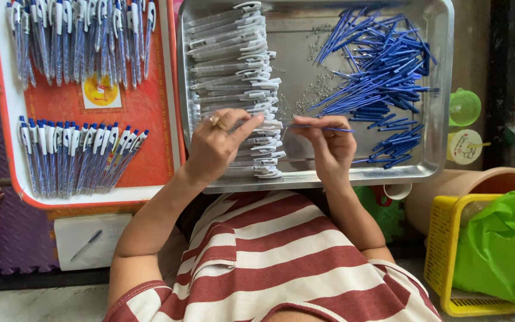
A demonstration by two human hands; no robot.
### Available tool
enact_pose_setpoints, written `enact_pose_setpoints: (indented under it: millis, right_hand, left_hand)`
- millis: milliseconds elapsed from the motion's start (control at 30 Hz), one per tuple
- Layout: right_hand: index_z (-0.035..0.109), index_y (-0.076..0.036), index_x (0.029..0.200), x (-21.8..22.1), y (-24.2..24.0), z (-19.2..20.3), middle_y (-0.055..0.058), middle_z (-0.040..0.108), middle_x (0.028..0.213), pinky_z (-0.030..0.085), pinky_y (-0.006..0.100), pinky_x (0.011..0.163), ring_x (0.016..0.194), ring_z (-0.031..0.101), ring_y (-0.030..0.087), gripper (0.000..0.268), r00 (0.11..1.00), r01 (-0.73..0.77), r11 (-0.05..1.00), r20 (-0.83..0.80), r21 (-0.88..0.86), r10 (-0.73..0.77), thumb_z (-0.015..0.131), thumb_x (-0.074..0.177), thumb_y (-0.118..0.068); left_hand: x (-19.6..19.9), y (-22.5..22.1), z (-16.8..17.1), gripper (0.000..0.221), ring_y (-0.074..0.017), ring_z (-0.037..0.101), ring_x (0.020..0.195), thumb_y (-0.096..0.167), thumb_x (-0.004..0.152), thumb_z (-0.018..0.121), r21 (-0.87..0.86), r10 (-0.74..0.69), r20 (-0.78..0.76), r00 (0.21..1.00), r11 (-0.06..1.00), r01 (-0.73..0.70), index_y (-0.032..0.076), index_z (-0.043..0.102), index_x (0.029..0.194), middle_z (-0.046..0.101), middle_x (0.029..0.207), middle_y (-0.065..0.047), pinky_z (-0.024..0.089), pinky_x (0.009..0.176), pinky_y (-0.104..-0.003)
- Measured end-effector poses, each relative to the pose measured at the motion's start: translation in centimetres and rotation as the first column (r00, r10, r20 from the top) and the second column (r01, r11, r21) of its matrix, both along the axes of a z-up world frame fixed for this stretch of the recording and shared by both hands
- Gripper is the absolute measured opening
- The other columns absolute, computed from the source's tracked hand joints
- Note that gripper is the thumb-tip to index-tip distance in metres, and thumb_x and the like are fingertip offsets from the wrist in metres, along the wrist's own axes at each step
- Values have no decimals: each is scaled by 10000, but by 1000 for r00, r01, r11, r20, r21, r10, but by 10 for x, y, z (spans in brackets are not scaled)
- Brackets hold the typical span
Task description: The person assembles pens by hand, picking up clear plastic barrels, inserting blue ink cartridges, and attaching blue caps, before placing the finished pens onto a red tray.
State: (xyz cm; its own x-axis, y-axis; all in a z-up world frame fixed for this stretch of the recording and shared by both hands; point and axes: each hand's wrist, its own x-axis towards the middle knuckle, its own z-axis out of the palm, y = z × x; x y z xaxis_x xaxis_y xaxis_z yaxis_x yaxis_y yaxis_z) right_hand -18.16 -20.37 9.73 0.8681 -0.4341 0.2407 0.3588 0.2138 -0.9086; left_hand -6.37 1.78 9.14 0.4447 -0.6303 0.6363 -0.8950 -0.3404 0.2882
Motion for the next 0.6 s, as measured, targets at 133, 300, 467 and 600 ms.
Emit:
enact_pose_setpoints:
  millis: [133, 300, 467, 600]
  right_hand:
    - [554, 66, 1071, 0, 6, 22, 351, 741, 1112, 621, 487, 951, 1080, 766, 408, 100, 990, -139, 978, -51, -153, 132, 634, 1026, 27]
    - [315, 62, 1544, 4, 29, 29, 287, 739, 1016, 663, 453, 883, 944, 772, 331, 707, 982, -190, 970, -12, -151, 191, 681, 950, 180]
    - [612, 17, 1450, 8, 60, 22, 157, 797, 1109, 637, 437, 905, 1018, 798, 307, 457, 980, -184, 891, -10, -416, 197, 655, 999, 75]
    - [529, 50, 1526, 0, 66, 10, 243, 699, 1340, 579, 533, 1016, 1213, 711, 415, 455, 938, -280, 843, 57, -459, 343, 576, 1076, 4]
  left_hand:
    - [-28, 8, 8, 318, -249, 694, 998, 0, 990, 699, -78, -103, -264, 959, 993, 85, 133, 786, 1266, 693, 1082, -61, 571, 923, -371]
    - [-75, 22, 36, 320, -202, 773, 914, 11, 949, 756, -218, -159, -779, 606, 976, -24, 95, 786, 1257, 779, 1080, -66, 644, 763, -334]
    - [-99, 45, 2, 313, -211, 767, 913, -88, 932, 730, -385, -321, -916, 241, 871, -304, -74, 714, 1245, 747, 1079, -162, 694, 658, -380]
    - [-99, 44, -6, 261, -216, 785, 843, -70, 972, 699, -421, -364, -903, 226, 854, -306, -92, 703, 1232, 764, 1024, -185, 690, 607, -357]
